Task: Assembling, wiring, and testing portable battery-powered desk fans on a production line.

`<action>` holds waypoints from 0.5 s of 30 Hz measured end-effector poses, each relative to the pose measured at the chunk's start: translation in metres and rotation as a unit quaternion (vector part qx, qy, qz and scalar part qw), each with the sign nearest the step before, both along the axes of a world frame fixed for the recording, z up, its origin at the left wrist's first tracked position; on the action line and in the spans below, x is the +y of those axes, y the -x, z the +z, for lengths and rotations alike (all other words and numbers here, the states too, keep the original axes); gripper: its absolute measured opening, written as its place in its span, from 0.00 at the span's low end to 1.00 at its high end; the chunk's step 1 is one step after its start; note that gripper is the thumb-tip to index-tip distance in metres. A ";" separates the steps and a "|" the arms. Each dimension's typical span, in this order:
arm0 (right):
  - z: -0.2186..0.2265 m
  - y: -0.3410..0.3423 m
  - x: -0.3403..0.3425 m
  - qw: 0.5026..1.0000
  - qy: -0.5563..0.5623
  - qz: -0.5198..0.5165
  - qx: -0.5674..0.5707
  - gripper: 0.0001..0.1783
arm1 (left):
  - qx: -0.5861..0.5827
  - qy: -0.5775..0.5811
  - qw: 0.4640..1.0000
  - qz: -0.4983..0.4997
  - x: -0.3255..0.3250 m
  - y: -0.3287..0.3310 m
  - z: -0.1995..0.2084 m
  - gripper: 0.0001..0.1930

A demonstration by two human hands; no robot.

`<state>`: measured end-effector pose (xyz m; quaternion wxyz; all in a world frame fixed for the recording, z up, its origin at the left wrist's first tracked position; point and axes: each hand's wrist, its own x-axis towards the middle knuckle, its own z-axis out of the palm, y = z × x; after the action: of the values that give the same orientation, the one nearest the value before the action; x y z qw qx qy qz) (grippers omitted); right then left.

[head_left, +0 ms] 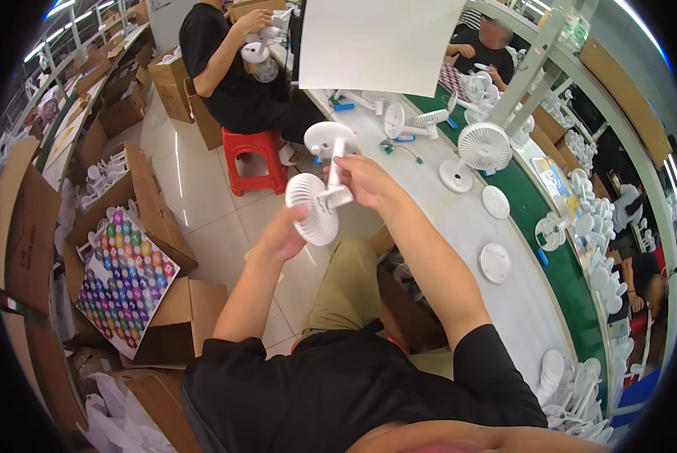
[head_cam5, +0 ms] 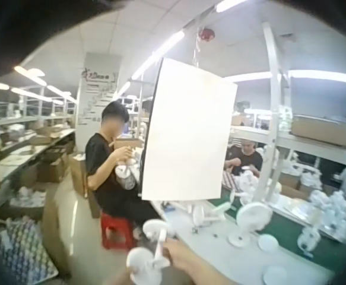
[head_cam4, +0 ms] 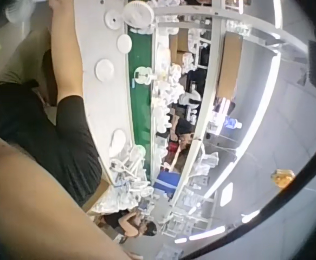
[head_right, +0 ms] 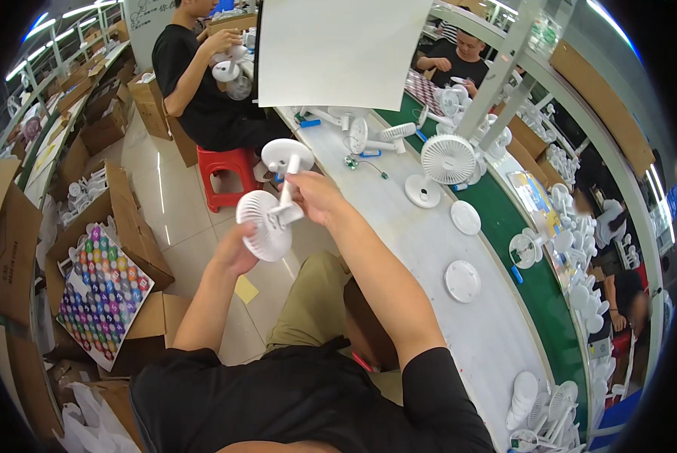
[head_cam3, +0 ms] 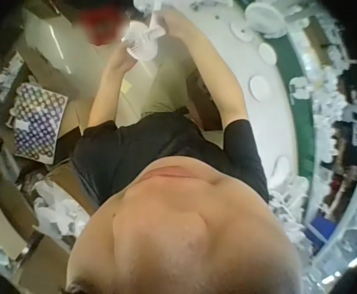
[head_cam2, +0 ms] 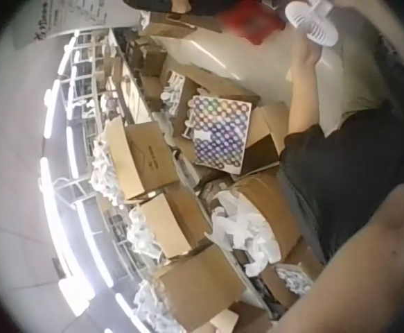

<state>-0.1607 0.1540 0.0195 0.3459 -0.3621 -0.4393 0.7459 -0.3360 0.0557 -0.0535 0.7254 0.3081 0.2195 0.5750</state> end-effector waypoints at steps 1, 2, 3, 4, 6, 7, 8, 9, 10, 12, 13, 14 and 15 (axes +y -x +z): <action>0.003 -0.009 -0.002 1.000 -0.001 -0.013 -0.026 0.14 | -0.053 0.061 0.996 -0.030 0.004 0.004 -0.003 0.42; 0.004 -0.022 -0.009 0.998 -0.045 -0.031 -0.040 0.15 | -0.055 0.047 0.997 -0.024 0.009 0.008 -0.005 0.40; 0.004 -0.035 -0.020 0.991 -0.080 -0.073 -0.073 0.16 | -0.043 0.061 0.997 -0.005 0.014 0.014 -0.005 0.38; 0.005 -0.056 -0.032 0.992 -0.069 -0.077 -0.067 0.16 | -0.046 0.053 0.997 -0.016 0.020 0.018 -0.005 0.38; 0.007 -0.108 -0.057 0.989 -0.142 0.004 -0.038 0.17 | 0.027 0.044 0.997 0.062 0.036 0.028 -0.001 0.37; 0.005 -0.139 -0.073 0.989 -0.145 0.020 -0.028 0.17 | 0.031 0.074 0.992 0.097 0.046 0.034 0.002 0.35; 0.002 -0.171 -0.089 0.991 -0.129 0.008 -0.021 0.17 | 0.030 0.083 0.990 0.107 0.057 0.041 0.006 0.33; -0.003 -0.203 -0.106 0.990 -0.117 -0.044 -0.059 0.17 | 0.034 0.088 0.989 0.114 0.069 0.048 0.011 0.33; -0.009 -0.235 -0.124 0.987 -0.122 -0.088 -0.058 0.17 | 0.040 0.077 0.992 0.092 0.081 0.055 0.014 0.32; -0.023 -0.294 -0.157 0.968 -0.121 -0.219 -0.003 0.16 | 0.062 0.095 0.988 0.103 0.110 0.067 0.017 0.30; -0.031 -0.322 -0.173 0.949 -0.133 -0.282 0.042 0.16 | 0.078 0.126 0.980 0.135 0.126 0.071 0.016 0.30; -0.036 -0.350 -0.187 0.947 -0.131 -0.291 0.044 0.16 | 0.083 0.126 0.980 0.127 0.143 0.076 0.015 0.30; -0.042 -0.375 -0.203 0.923 -0.132 -0.351 0.084 0.16 | 0.093 0.146 0.974 0.149 0.160 0.082 0.014 0.31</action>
<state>0.2147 -0.0487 -0.0220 0.6658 -0.3800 -0.3476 0.5399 -0.4179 0.2155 -0.0398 0.6454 0.2148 0.4109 0.6070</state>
